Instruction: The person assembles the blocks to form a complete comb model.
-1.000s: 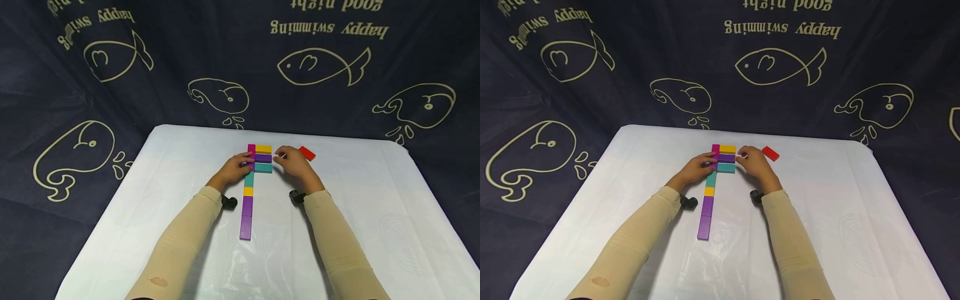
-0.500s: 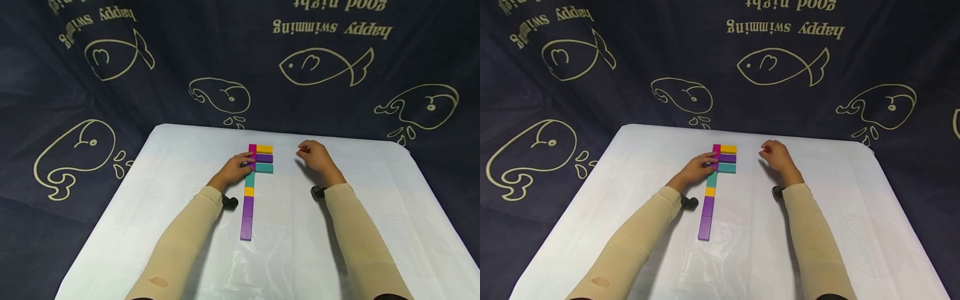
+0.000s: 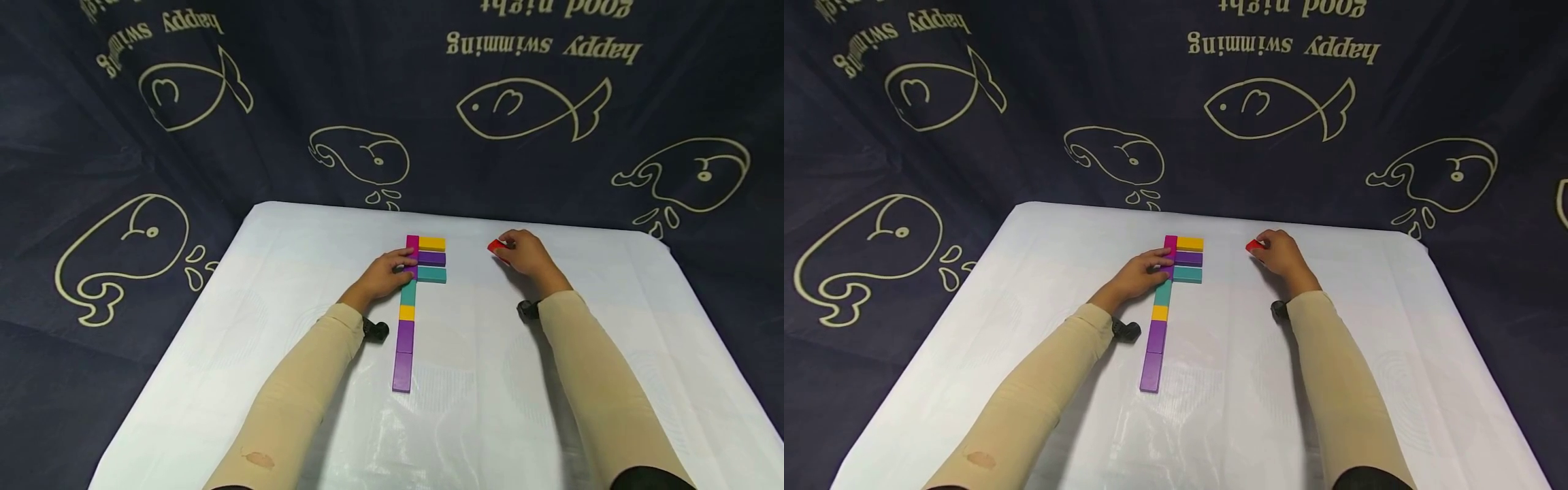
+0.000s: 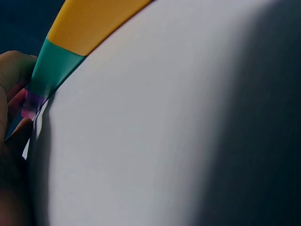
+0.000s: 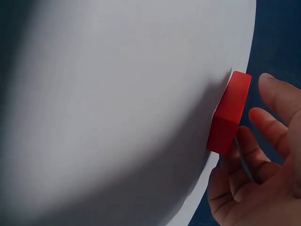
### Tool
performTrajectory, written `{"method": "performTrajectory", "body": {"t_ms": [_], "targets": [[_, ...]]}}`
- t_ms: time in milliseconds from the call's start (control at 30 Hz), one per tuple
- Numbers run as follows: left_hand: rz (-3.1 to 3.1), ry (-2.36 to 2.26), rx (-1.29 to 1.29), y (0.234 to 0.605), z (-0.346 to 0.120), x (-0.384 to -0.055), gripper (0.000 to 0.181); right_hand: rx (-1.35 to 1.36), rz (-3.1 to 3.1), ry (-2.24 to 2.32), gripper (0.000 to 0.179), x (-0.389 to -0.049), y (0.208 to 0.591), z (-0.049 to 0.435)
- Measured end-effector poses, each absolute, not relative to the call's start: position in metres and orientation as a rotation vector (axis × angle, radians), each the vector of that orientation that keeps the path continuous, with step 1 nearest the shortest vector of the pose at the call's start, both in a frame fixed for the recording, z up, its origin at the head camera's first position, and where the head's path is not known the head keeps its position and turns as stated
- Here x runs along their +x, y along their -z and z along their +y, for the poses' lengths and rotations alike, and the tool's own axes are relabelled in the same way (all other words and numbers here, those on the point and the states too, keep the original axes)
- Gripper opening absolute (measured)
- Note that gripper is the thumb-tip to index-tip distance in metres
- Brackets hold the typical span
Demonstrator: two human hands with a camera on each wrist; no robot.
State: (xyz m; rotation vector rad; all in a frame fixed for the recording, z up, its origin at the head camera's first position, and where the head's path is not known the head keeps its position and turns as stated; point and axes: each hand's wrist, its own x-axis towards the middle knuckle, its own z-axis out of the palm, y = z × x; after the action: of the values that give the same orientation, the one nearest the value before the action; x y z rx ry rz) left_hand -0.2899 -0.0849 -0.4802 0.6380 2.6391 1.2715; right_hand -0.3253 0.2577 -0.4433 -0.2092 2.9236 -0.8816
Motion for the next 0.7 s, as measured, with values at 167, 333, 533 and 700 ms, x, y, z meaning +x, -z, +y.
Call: {"method": "performTrajectory", "body": {"t_ms": [167,333,533,700], "targets": [[2.646,-1.246,0.632,0.4771,-0.0843,-0.2875,0.036,-0.17,2.878,0.861,0.042,-0.3276,0.4439,0.2586],[2.631,-1.269,0.647,0.4753,-0.0851,-0.2862,0.037,-0.12,2.838,0.861,0.042,-0.3289,0.4438,0.2583],[2.634,-1.3,0.673,0.476,-0.0854,-0.2848,0.036,-0.071,2.827,0.867,0.042,-0.3295,0.4449,0.2576],[2.639,-1.292,0.657,0.4755,-0.0852,-0.2851,0.035,-0.055,2.832,0.877,0.043,-0.3311,0.4474,0.2585]]}}
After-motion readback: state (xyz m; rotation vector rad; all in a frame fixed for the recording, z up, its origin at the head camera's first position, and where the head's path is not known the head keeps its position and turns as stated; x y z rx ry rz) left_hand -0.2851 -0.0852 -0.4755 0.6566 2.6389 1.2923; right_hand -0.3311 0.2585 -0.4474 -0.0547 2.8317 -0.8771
